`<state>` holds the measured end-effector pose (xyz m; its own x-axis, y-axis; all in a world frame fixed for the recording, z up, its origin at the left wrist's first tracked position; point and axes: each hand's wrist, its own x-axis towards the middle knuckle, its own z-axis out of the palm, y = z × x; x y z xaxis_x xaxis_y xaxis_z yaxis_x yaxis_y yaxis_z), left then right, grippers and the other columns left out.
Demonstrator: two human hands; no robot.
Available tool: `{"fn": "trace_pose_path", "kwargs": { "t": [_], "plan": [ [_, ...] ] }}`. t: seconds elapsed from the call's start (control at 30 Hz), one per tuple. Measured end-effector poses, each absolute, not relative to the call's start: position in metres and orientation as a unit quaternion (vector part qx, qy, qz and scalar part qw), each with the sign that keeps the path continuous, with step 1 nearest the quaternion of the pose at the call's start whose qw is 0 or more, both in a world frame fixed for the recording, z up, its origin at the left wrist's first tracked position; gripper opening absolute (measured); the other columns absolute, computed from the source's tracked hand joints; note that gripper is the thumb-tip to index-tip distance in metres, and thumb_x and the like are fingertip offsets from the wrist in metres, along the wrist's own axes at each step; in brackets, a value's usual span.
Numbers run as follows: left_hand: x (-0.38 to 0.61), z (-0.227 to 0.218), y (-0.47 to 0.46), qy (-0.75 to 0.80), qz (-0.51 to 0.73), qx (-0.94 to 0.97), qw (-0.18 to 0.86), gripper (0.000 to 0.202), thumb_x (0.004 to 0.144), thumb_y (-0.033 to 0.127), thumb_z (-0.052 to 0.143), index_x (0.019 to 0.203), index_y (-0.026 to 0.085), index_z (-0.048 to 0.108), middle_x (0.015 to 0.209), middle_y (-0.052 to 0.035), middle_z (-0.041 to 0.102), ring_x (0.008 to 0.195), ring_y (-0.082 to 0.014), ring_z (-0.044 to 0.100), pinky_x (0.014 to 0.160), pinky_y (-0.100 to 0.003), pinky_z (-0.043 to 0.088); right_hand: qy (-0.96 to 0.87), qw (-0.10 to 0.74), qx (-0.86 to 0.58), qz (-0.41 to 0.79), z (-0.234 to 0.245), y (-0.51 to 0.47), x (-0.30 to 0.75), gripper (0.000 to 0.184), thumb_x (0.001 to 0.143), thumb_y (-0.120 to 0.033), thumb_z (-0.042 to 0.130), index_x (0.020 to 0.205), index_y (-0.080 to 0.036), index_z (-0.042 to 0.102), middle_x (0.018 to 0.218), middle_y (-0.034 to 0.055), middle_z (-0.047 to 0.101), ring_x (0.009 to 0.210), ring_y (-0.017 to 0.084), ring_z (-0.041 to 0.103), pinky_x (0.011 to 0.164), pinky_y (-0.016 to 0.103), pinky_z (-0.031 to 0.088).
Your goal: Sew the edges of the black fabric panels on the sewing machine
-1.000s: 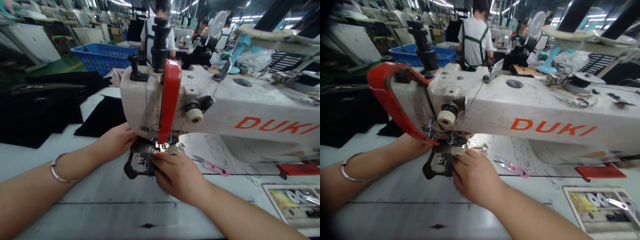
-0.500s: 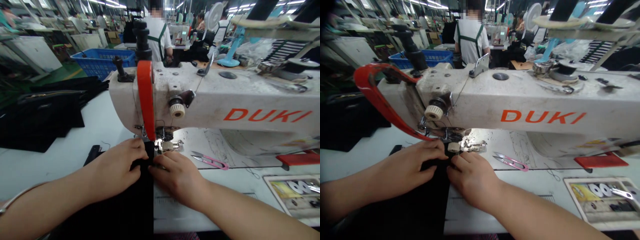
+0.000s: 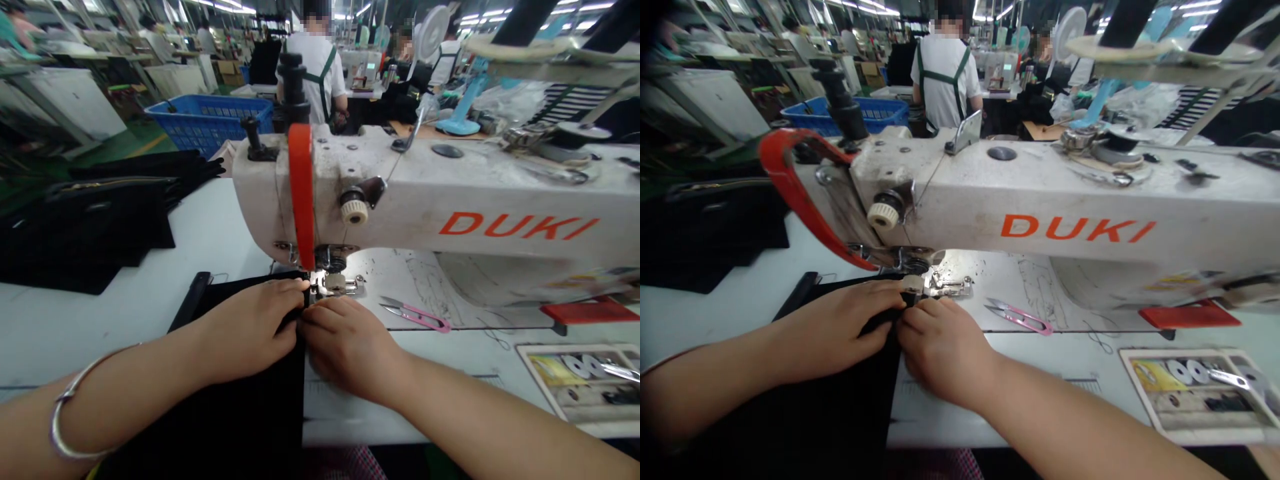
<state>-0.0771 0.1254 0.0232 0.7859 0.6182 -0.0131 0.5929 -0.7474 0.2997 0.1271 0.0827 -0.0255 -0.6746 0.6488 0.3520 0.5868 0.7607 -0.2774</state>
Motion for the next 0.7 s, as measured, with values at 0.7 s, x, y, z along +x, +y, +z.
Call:
{"fn": "trace_pose_path", "kwargs": {
  "t": [0.7],
  "plan": [
    [-0.147,-0.025,-0.031,0.336,0.242,0.910,0.017,0.035,0.099,0.013,0.048,0.123,0.026,0.070,0.098,-0.0037,0.064,0.096,-0.0164,0.063,0.091,-0.027,0.054,-0.430,0.307,-0.487,0.695,-0.062,-0.061,0.083,0.036,0.095,-0.048,0.059,0.085,-0.016,0.072,0.068,-0.0001,0.064,0.058,0.011,0.056,0.055,0.022,0.042]
  ]
}}
